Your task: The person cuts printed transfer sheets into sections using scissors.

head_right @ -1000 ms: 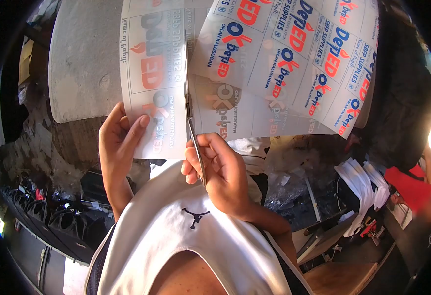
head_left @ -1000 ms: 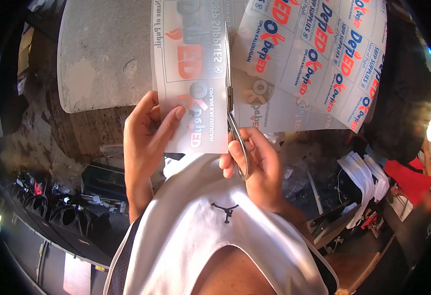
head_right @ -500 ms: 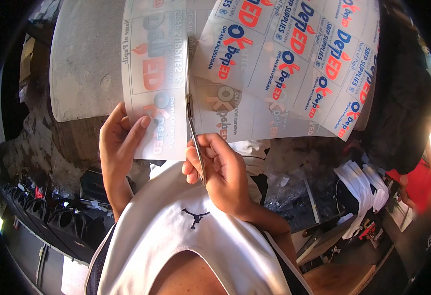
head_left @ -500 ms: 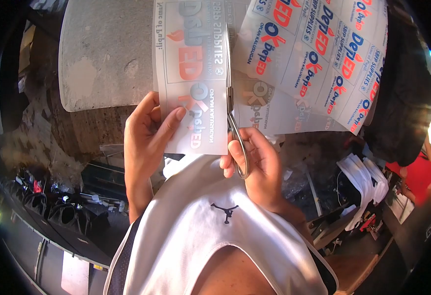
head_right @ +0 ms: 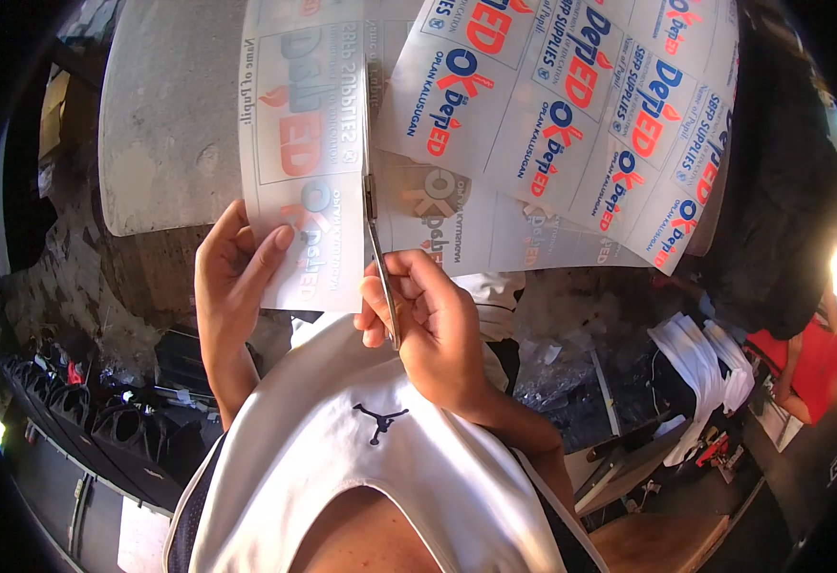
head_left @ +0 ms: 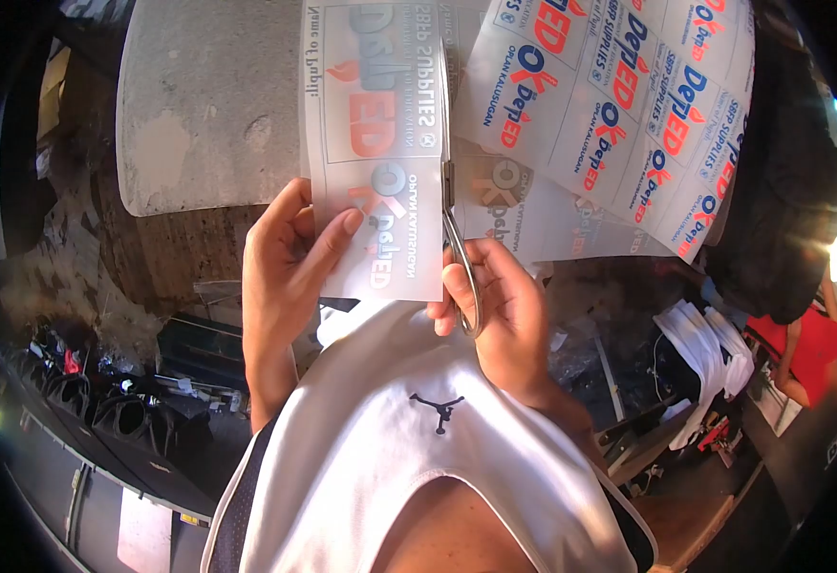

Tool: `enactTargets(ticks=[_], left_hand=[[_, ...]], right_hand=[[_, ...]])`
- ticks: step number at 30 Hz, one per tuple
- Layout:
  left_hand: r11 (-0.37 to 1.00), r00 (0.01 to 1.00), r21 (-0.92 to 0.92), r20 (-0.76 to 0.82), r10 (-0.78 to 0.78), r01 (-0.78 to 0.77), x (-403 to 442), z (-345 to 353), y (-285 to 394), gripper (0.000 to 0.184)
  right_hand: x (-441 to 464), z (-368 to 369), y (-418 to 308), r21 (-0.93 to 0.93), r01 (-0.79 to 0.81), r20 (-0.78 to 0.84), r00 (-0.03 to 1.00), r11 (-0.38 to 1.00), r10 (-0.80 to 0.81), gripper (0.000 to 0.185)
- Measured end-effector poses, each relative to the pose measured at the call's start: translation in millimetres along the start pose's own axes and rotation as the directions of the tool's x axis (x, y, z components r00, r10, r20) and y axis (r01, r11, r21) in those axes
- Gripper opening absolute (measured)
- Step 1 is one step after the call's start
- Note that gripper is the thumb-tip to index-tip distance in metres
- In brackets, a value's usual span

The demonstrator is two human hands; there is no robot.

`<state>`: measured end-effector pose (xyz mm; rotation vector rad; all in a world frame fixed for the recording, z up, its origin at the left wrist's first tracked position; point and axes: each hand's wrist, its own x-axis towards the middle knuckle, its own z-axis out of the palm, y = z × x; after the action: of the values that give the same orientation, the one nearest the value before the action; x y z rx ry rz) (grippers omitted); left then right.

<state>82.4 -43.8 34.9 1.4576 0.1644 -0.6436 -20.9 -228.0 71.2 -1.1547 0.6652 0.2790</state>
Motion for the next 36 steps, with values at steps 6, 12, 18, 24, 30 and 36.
enactTargets(ticks=[6, 12, 18, 24, 30, 36], left_hand=[[1.000, 1.000, 0.002, -0.003, -0.016, 0.016, 0, 1, 3, 0.019], [1.000, 1.000, -0.005, 0.010, -0.019, 0.019, 0, -1, 4, 0.021], [1.000, 1.000, -0.004, -0.001, -0.023, 0.023, 0, -1, 1, 0.021], [0.999, 0.999, -0.021, 0.008, -0.040, 0.040, 0, 0, 2, 0.019], [0.999, 0.999, -0.019, 0.011, -0.035, 0.035, 1, -1, -1, 0.017], [0.999, 0.999, -0.021, 0.015, -0.036, 0.036, 0, -3, -1, 0.019]], right_hand=[[4, 0, -7, -0.004, 0.017, 0.021, 1.000, 1.000, -0.017, 0.019], [6, 1, -9, -0.010, 0.027, 0.022, 0.999, 1.000, -0.026, 0.019], [8, 1, -8, -0.040, 0.009, 0.014, 1.000, 0.999, -0.008, 0.018], [12, 0, -13, -0.016, 0.027, 0.051, 0.998, 0.999, -0.026, 0.019], [15, 1, -11, -0.028, 0.051, 0.042, 0.998, 0.998, -0.050, 0.018], [16, 4, -15, -0.036, 0.040, 0.030, 0.999, 0.999, -0.039, 0.016]])
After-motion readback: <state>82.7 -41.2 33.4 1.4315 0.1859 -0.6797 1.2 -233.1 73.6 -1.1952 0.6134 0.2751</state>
